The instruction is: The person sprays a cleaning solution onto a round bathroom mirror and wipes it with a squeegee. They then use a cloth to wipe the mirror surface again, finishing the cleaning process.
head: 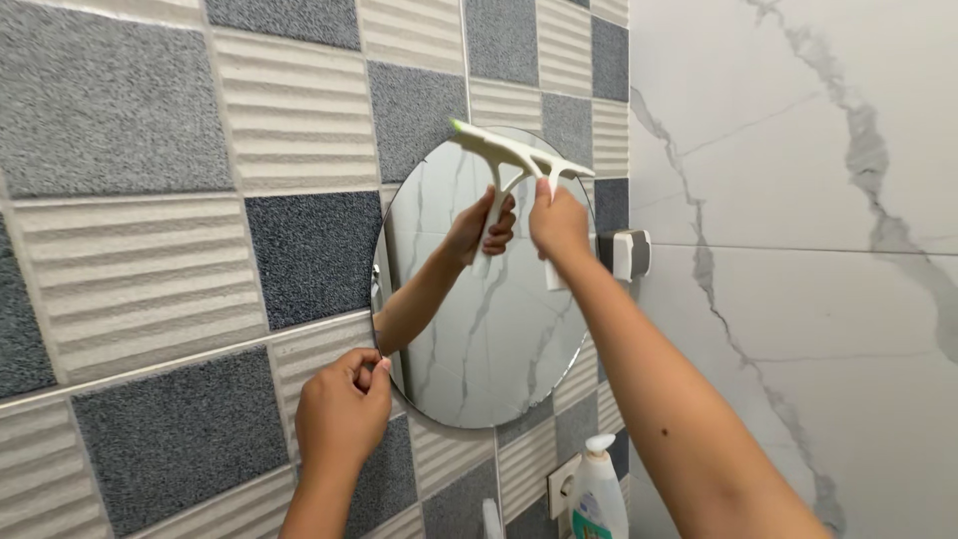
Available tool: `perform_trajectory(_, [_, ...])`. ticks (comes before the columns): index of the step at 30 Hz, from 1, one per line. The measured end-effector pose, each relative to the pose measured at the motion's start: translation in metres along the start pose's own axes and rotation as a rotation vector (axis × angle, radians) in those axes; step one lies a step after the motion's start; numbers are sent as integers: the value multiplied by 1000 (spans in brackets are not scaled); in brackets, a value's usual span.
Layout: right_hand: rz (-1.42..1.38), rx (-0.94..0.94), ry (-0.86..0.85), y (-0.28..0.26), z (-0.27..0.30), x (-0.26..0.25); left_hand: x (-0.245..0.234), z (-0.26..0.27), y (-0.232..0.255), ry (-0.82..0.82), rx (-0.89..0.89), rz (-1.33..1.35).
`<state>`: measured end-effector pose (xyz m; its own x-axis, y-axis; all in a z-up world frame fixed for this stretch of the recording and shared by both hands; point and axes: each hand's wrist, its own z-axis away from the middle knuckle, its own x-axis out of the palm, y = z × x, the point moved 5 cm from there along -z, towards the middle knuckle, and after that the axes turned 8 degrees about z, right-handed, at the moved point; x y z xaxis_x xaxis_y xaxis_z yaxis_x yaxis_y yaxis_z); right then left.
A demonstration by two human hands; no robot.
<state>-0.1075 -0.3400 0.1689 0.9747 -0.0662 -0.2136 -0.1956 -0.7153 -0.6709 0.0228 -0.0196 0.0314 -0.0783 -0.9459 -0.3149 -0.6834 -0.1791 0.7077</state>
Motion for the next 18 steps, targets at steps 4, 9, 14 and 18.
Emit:
perform_trajectory(4, [192,-201,132,23,43,10,1,3,-2,29,4,10])
perform_trajectory(9, [361,-240,-26,46,64,-5,2,4,-2,65,56,-30])
perform_trajectory(14, [257,-59,-50,5,11,-39,2,7,1,106,106,-13])
perform_trajectory(18, [173,7,-33,-17,-5,-33,4,8,1,88,90,-44])
